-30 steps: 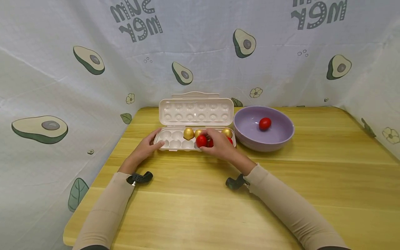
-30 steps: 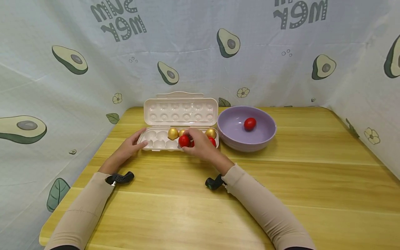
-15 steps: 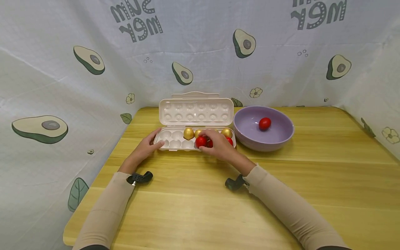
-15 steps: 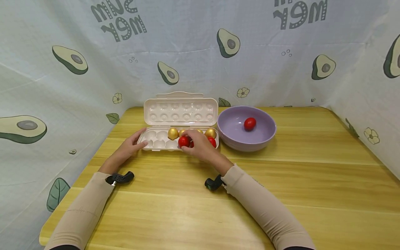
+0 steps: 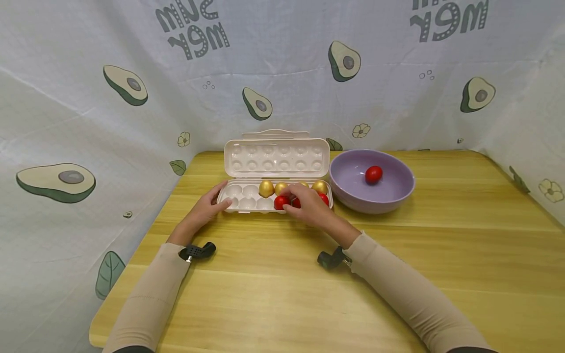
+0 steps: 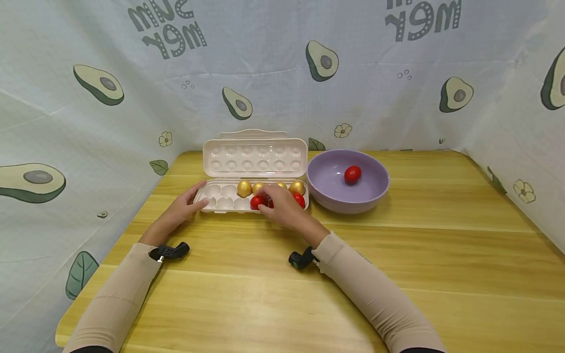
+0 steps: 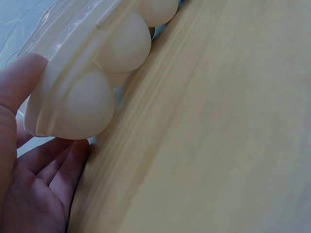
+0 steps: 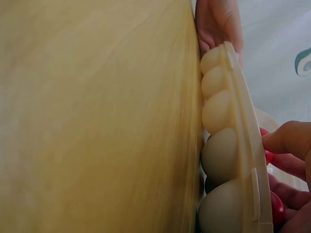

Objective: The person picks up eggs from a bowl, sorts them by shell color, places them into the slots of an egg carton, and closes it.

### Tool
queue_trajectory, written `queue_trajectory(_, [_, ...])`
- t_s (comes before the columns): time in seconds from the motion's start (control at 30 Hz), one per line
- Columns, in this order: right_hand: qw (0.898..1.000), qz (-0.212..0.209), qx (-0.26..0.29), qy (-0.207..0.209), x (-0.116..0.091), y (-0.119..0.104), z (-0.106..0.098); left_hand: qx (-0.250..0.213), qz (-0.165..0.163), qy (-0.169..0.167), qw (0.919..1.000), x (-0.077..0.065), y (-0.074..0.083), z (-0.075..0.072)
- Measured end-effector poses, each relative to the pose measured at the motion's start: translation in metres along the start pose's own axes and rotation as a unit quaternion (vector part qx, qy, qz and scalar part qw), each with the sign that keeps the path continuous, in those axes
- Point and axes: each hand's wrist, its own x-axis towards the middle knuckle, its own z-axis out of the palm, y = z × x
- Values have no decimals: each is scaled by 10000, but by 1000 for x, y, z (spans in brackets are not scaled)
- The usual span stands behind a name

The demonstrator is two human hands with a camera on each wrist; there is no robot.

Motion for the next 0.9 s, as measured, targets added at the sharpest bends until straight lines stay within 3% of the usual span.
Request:
queue_trajectory(0.57, [9997,69,113,191,3,-4,-5,-6,42,-25,10000,0,1,-1])
queue_trajectory(0.9, [9991,52,300,306,4,-5,-19,-256,74,-189,9995,-9,21,0])
